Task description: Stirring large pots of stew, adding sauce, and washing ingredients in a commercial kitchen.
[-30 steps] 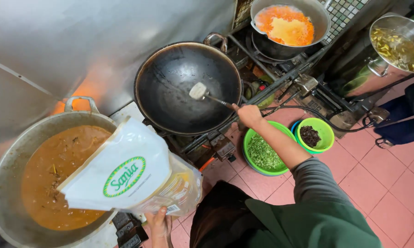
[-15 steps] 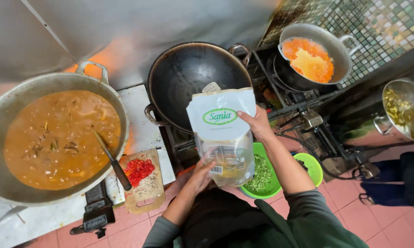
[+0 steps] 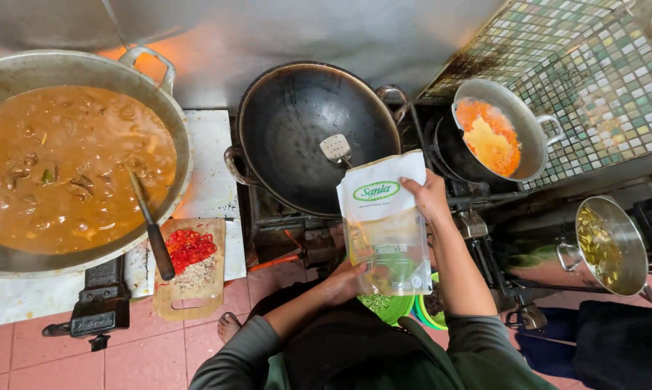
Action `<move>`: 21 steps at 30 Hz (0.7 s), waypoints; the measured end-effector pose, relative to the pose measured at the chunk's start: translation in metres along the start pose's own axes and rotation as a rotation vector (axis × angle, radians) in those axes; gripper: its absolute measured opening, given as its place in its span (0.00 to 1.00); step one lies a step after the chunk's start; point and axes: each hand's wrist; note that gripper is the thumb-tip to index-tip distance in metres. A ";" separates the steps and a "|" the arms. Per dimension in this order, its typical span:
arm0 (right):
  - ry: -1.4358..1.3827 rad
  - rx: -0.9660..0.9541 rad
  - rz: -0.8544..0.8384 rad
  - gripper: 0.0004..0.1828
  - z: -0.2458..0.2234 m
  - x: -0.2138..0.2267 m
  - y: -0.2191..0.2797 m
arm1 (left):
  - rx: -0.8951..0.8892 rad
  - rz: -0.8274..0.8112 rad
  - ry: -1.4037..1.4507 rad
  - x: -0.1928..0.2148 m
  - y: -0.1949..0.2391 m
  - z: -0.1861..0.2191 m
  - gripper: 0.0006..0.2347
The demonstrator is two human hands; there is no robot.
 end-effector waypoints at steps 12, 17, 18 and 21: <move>-0.007 -0.005 -0.022 0.15 0.001 -0.005 -0.009 | 0.012 0.065 0.026 -0.004 0.000 0.010 0.32; 0.001 -0.017 0.002 0.16 -0.002 -0.006 -0.007 | 0.014 0.093 -0.006 -0.005 0.003 0.012 0.30; 0.000 -0.017 0.002 0.16 -0.002 -0.007 -0.007 | 0.015 0.093 -0.006 -0.005 0.004 0.013 0.30; -0.011 -0.016 0.002 0.15 0.000 -0.007 -0.007 | 0.005 0.097 -0.010 -0.005 0.006 0.013 0.29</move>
Point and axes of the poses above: each hand's wrist, its own y-axis away from the middle knuckle, its own x-axis out of the back of the hand, z = x × y, and after that the axes turned 9 degrees about z, right-handed
